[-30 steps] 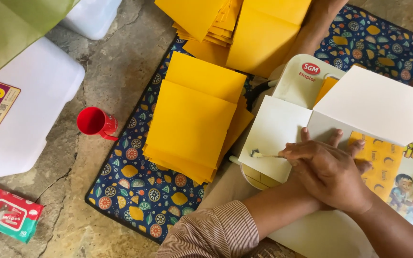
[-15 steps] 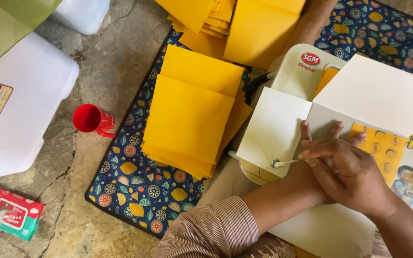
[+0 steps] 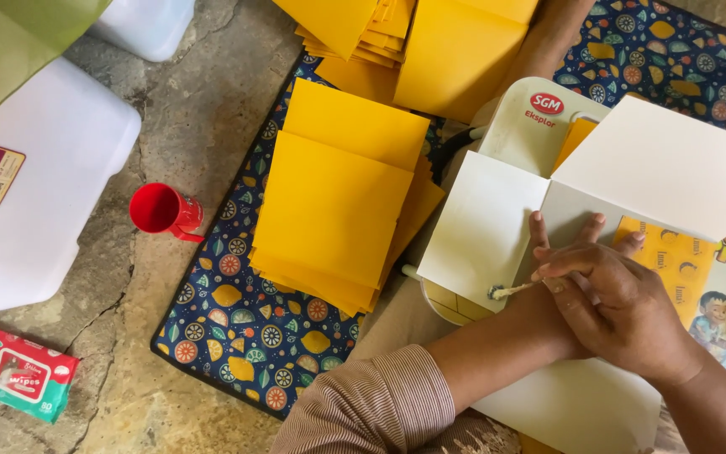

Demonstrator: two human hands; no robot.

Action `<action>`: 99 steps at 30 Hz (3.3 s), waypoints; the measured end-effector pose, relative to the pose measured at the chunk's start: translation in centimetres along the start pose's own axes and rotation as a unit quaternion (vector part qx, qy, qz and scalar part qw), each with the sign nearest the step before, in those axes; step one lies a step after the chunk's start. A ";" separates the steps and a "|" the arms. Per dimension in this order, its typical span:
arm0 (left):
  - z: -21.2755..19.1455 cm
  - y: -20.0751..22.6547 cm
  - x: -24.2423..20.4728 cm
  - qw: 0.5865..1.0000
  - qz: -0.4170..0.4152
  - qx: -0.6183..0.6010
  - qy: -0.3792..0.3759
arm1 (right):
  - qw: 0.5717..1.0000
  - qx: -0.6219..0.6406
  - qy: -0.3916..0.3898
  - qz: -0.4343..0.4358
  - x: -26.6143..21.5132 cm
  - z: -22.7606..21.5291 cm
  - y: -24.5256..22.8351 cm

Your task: Applying glue to yellow paper sheets and folding them to assemble small boxes or envelopes.

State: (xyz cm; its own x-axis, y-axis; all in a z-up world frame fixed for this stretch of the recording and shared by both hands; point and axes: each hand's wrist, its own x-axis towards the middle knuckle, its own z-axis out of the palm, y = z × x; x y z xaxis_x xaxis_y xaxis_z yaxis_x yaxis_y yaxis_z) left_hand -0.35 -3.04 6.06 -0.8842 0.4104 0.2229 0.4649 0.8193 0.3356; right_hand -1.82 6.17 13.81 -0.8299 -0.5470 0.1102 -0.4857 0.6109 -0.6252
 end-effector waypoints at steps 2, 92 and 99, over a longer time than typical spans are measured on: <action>0.3 0.0 -0.3 1.000 0.005 -0.012 0.020 | 1.000 0.010 0.008 -0.024 -0.1 0.2 -0.2; -2.2 -1.6 -1.1 0.995 0.070 0.019 -0.074 | 0.974 -0.108 0.061 -0.191 2.4 4.3 -6.1; -1.5 0.0 -0.9 0.999 0.009 -0.005 -0.041 | 0.980 0.028 0.192 -0.045 -4.7 -0.9 -1.2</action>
State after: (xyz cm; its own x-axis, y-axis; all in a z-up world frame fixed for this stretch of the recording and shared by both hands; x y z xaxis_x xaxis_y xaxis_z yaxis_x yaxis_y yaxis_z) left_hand 0.53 -4.06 7.22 -0.8763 0.4565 0.1542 0.4808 0.8077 0.3412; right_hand 2.43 8.47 14.72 -0.8321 -0.3347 0.4422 -0.5542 0.5318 -0.6404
